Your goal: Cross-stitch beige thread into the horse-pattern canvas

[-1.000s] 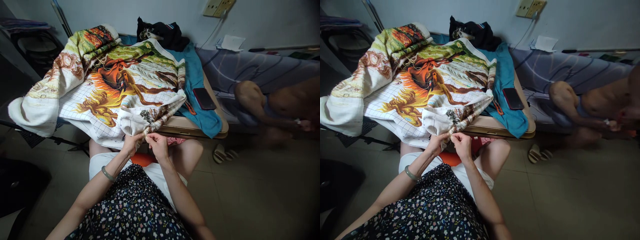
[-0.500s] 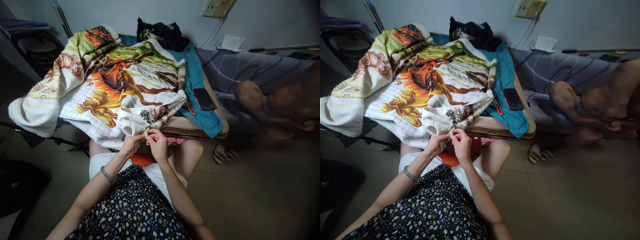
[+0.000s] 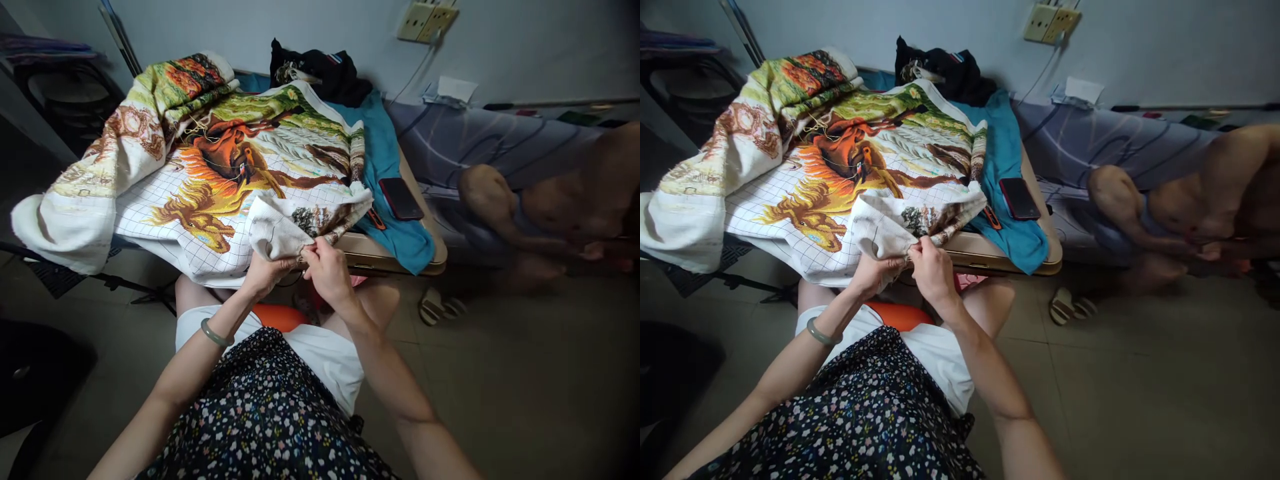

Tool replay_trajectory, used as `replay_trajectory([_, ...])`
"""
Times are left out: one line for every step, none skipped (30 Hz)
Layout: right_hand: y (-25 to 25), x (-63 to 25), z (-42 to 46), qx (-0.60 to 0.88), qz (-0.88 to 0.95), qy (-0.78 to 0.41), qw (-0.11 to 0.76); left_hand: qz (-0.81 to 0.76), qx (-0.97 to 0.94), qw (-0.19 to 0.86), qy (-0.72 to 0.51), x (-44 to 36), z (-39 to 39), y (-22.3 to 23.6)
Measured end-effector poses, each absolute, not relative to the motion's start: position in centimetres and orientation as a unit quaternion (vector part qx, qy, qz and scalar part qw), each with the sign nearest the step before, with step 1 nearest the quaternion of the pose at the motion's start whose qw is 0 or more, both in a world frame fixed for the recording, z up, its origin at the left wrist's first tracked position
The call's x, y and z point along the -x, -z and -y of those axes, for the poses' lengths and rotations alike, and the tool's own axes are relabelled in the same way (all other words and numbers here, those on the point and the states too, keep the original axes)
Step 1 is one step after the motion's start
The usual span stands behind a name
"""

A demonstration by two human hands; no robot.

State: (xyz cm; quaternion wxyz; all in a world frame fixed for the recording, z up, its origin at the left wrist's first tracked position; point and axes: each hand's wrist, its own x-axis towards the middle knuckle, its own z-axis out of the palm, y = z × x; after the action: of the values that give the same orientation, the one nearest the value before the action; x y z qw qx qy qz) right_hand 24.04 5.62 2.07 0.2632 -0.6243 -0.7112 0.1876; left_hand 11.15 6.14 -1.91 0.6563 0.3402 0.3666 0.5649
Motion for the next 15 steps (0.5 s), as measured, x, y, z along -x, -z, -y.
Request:
replay_trajectory([-2.4, -24.3, -5.8, 0.618, 0.708, -0.195, 0.279, -0.364, -0.352, 0.647, -0.57, -11.1, -6.4, 1.6])
replay_trajectory([-2.5, -24.5, -6.0, 0.61, 0.709, -0.208, 0.287, -0.369, -0.363, 0.635, -0.573, -11.0, -6.7, 1.5])
replay_trajectory([-2.4, -24.6, -6.2, 0.6, 0.712, -0.23, 0.285, -0.376, -0.374, 0.627, -0.571, -10.9, -6.8, 1.6])
replay_trajectory([-2.1, -24.6, -6.4, 0.589, 0.713, -0.26, 0.276, -0.382, -0.382, 0.622, -0.568, -10.8, -6.8, 1.8])
replay_trajectory([-1.7, -24.7, -6.7, 0.576, 0.714, -0.299, 0.263, -0.387, -0.386, 0.62, -0.563, -10.7, -6.7, 2.3])
replay_trajectory([-1.3, -24.8, -7.0, 0.565, 0.708, -0.337, 0.257, -0.393, -0.384, 0.62, -0.56, -10.7, -6.6, 2.8])
replay_trajectory([-1.0, -25.0, -7.4, 0.559, 0.696, -0.362, 0.268, -0.398, -0.381, 0.621, -0.557, -10.7, -6.4, 3.3])
replay_trajectory([-1.0, -25.4, -7.8, 0.561, 0.678, -0.369, 0.3, -0.402, -0.379, 0.621, -0.555, -10.6, -6.1, 3.8])
replay_trajectory([-1.3, -26.0, -8.3, 0.567, 0.651, -0.359, 0.356, -0.404, -0.381, 0.624, -0.55, -10.6, -5.9, 4.3])
replay_trajectory([-2.0, -26.8, -8.8, 0.57, 0.615, -0.342, 0.423, -0.403, -0.381, 0.629, -0.545, -10.6, -5.7, 4.6])
replay_trajectory([-3.1, -27.8, -9.3, 0.571, 0.576, -0.326, 0.486, -0.401, -0.378, 0.635, -0.542, -10.6, -5.6, 4.8])
replay_trajectory([-4.4, -29.1, -9.8, 0.568, 0.538, -0.317, 0.537, -0.398, -0.372, 0.64, -0.542, -10.5, -5.6, 4.9])
replay_trajectory([-5.8, -30.5, -10.2, 0.564, 0.515, -0.328, 0.556, -0.395, -0.363, 0.645, -0.544, -10.4, -5.6, 4.9])
replay_trajectory([-7.2, -31.9, -10.6, 0.565, 0.512, -0.344, 0.548, -0.393, -0.354, 0.649, -0.547, -10.3, -5.6, 4.9])
replay_trajectory([-8.4, -33.3, -10.8, 0.574, 0.527, -0.307, 0.547, -0.393, -0.347, 0.652, -0.548, -10.2, -5.7, 4.8])
